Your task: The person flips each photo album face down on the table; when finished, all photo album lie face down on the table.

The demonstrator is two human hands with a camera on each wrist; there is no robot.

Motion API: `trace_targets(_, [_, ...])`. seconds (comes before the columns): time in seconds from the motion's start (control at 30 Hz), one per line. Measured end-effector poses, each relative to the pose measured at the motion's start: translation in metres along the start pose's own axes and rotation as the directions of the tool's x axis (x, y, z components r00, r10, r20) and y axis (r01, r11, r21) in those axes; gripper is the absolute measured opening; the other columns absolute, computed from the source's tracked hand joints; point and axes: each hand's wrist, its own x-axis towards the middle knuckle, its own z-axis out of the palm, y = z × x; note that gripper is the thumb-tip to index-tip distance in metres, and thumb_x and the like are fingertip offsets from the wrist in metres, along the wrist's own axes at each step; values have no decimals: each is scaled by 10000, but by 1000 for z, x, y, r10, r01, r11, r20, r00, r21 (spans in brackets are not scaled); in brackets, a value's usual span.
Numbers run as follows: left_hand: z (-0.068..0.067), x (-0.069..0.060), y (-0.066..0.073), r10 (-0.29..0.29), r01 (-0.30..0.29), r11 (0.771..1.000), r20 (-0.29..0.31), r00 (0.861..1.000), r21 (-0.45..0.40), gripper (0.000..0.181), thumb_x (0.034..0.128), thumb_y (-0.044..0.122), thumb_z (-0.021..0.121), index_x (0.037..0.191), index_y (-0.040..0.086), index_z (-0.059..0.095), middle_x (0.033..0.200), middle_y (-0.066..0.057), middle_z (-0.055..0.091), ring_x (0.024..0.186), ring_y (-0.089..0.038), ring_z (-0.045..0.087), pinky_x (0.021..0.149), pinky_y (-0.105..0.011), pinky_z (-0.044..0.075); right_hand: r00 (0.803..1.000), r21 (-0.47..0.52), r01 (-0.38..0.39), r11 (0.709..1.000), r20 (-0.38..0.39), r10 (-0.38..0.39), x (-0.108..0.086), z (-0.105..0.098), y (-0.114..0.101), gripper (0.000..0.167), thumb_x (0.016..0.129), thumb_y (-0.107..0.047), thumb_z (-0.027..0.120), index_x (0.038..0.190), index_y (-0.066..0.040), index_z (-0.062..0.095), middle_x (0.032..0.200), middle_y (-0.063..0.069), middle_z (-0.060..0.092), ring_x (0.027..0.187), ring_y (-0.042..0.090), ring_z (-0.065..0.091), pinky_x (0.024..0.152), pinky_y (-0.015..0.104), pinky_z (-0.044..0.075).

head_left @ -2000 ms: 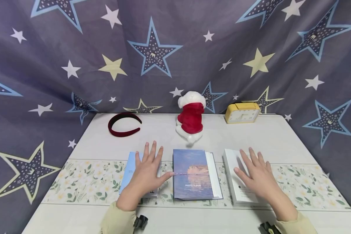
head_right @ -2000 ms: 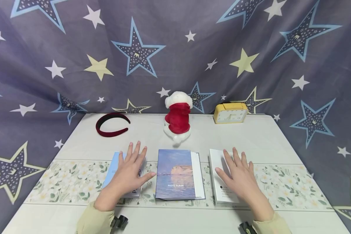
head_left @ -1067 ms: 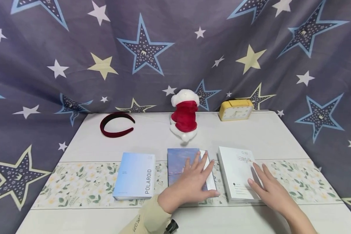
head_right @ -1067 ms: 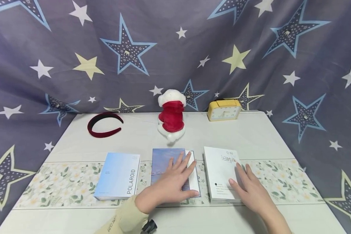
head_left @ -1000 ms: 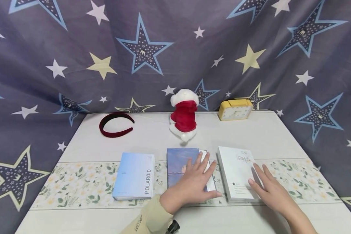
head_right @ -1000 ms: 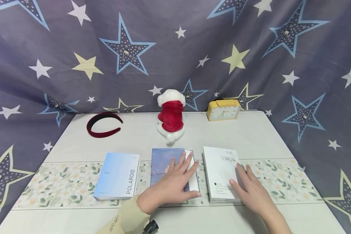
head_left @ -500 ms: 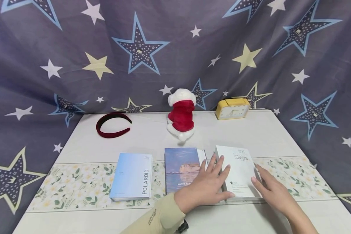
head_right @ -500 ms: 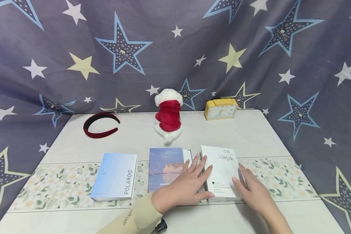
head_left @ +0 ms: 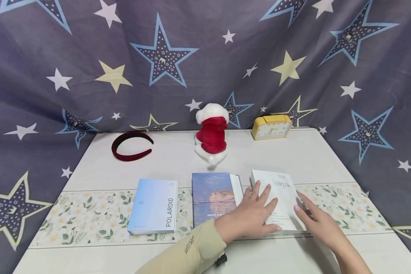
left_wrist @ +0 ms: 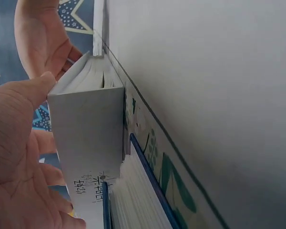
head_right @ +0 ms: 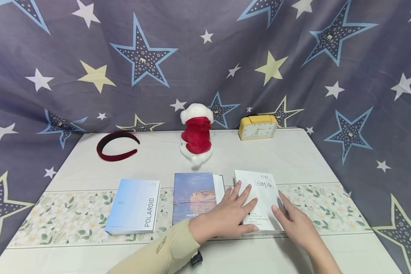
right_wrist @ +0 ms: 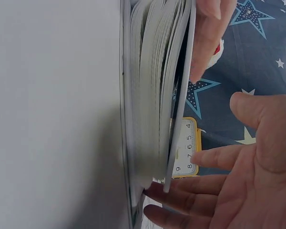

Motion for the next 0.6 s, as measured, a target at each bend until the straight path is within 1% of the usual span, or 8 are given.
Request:
trace_targets(0.13, [1, 1, 1, -14, 14, 1000, 23, 1000, -2, 764, 935, 704, 325, 1536, 232, 331, 1614, -142, 143, 1469, -397, 6, 1145, -511, 205, 998, 56, -57, 997, 38, 55, 1, -2, 0, 810, 1004, -567, 334, 1518, 48, 216, 1429, 380, 352, 1251, 552, 420, 949, 690, 356])
trace_targets(0.23, [2, 2, 1, -14, 15, 1000, 24, 1000, -17, 765, 938, 696, 337, 1538, 221, 326, 1612, -154, 141, 1467, -406, -3, 1162, -462, 183, 998, 141, -58, 988, 38, 53, 3, -4, 3, 797, 1018, -542, 326, 1500, 85, 229, 1466, 371, 296, 1324, 549, 315, 1014, 678, 289])
trace_targets(0.33, [1, 3, 3, -15, 15, 999, 24, 1000, -28, 769, 938, 686, 364, 1536, 203, 328, 1608, -171, 135, 1463, -418, -9, 1169, -416, 148, 998, 211, -56, 976, 37, 49, 5, -5, 6, 793, 1026, -525, 317, 1471, 128, 258, 1480, 363, 276, 1372, 537, 223, 1063, 656, 222])
trace_targets(0.4, [1, 3, 3, -20, 21, 999, 32, 999, -39, 774, 936, 681, 384, 1537, 197, 326, 1609, -173, 129, 1464, -417, -13, 1171, -405, 143, 996, 254, -83, 964, 50, 72, 5, -7, 7, 814, 1020, -545, 306, 1461, 138, 271, 1488, 351, 275, 1380, 522, 225, 1075, 646, 210])
trace_targets(0.5, [-1, 2, 4, -33, 38, 997, 59, 998, -73, 787, 932, 676, 406, 1547, 196, 300, 1617, -165, 90, 1466, -402, -43, 1168, -399, 150, 990, 325, -131, 936, 87, 109, 5, -11, 8, 853, 1012, -577, 284, 1450, 155, 277, 1471, 350, 307, 1351, 504, 316, 1072, 602, 276])
trace_targets(0.6, [-3, 1, 4, -41, 52, 992, 95, 995, -114, 792, 936, 663, 416, 1557, 195, 265, 1624, -155, 41, 1466, -384, -80, 1164, -384, 175, 987, 407, -147, 901, 125, 105, 4, -15, 10, 861, 1016, -574, 270, 1440, 176, 270, 1469, 353, 306, 1331, 487, 366, 1063, 545, 334])
